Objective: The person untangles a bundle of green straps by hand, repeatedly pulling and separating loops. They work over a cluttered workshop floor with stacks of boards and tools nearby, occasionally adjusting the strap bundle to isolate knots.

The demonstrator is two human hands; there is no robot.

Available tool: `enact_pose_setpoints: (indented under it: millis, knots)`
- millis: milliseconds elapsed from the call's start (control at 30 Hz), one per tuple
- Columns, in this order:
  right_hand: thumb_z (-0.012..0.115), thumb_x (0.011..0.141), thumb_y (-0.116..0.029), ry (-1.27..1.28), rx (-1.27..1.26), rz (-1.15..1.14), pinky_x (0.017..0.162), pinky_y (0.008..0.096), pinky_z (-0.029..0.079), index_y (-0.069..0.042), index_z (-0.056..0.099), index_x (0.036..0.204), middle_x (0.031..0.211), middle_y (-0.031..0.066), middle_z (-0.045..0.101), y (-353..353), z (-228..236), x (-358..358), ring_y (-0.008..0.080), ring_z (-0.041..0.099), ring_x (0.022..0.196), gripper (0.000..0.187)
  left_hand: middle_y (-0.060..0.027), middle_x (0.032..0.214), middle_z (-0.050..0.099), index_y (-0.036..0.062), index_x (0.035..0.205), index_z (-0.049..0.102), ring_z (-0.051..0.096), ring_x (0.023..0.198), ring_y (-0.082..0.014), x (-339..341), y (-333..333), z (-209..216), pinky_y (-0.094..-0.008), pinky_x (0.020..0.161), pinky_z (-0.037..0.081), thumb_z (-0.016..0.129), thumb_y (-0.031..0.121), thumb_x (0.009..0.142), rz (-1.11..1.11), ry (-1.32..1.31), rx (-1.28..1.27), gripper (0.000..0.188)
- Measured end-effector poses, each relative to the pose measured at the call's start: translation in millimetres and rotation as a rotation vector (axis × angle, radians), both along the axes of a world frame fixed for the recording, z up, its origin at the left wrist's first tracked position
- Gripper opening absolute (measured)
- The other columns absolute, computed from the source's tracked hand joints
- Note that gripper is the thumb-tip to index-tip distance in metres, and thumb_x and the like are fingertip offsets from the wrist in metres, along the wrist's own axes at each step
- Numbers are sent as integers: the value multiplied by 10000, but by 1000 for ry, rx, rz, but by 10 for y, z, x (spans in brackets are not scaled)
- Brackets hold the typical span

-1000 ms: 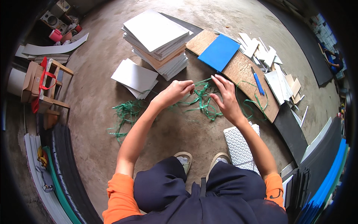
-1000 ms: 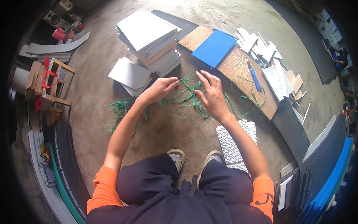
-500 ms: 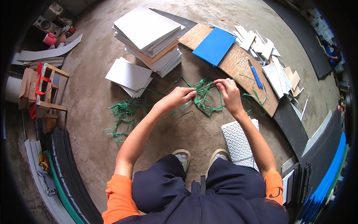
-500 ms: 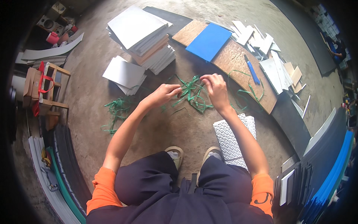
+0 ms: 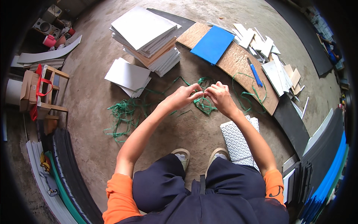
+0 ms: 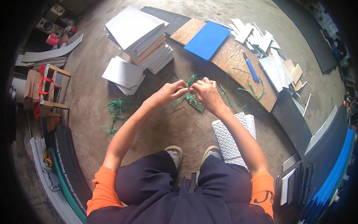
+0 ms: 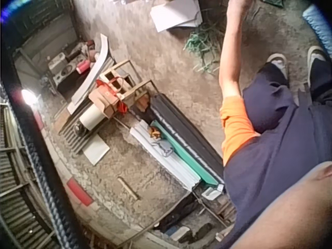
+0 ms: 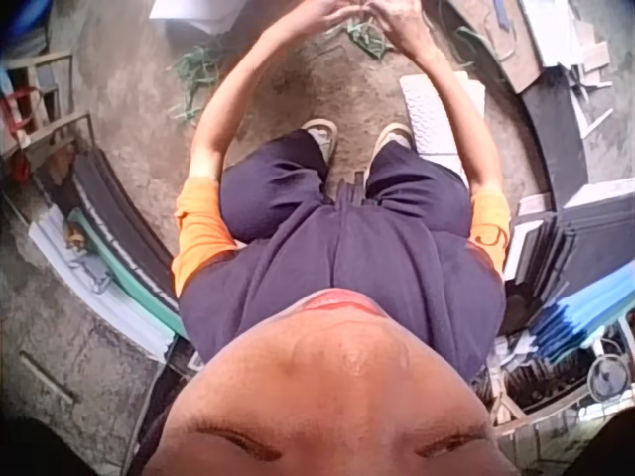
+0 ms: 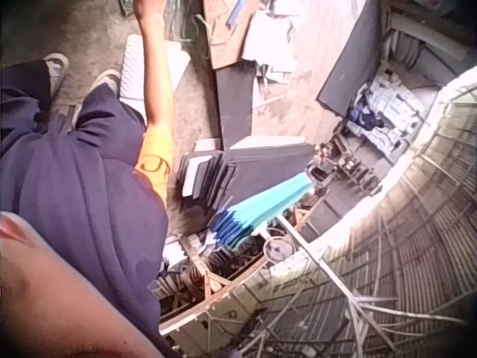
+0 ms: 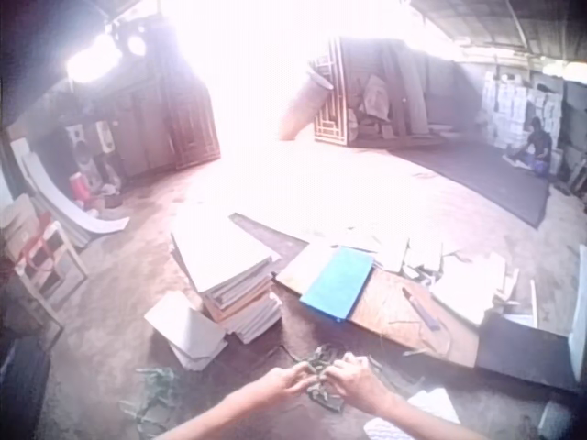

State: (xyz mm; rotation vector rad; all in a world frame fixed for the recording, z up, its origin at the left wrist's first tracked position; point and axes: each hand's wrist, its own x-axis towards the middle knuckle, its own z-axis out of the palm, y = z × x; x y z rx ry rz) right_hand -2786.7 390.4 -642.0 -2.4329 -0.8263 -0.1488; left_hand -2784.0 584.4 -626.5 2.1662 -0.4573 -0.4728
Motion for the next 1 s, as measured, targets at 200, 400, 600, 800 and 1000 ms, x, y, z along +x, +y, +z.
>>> enact_pose_setpoints:
  millis: [200,400,600,800,1000]
  knots:
    - [437,879,-218,330,151,-32,678,358,378,-33,507,728,717,96,530,-168,-91,-83,260,474,733,250,-117,690,609,99,875,563,581,617,-321,-49,-169,-218,-388,535,452,566,185,808,-76,-545,72,108]
    - [419,879,-230,377,100,-289,700,392,400,-61,538,755,732,102,562,-789,-442,-75,290,515,770,241,-138,733,579,35,844,506,557,671,-315,79,-263,-525,-382,585,430,545,148,819,-94,-397,-52,121]
    - [525,832,-150,117,239,-853,649,338,444,-8,592,825,784,138,582,-1970,-1005,167,252,578,721,157,-128,666,540,5,839,481,506,591,-217,318,-528,-702,-327,561,398,497,154,859,134,-125,-127,151]
    - [611,776,-216,117,99,-1241,738,375,428,-63,551,857,870,117,546,-2681,-1510,425,279,533,848,183,-23,578,501,25,812,557,414,533,-74,659,-1083,-685,-251,512,360,479,243,880,194,-42,-88,241]
    - [626,758,-252,102,-102,-1337,757,417,416,-78,538,799,879,120,539,-2490,-1612,558,310,491,926,200,36,535,404,46,797,594,366,502,-43,858,-1317,-942,-215,468,304,456,250,897,266,85,-205,266]
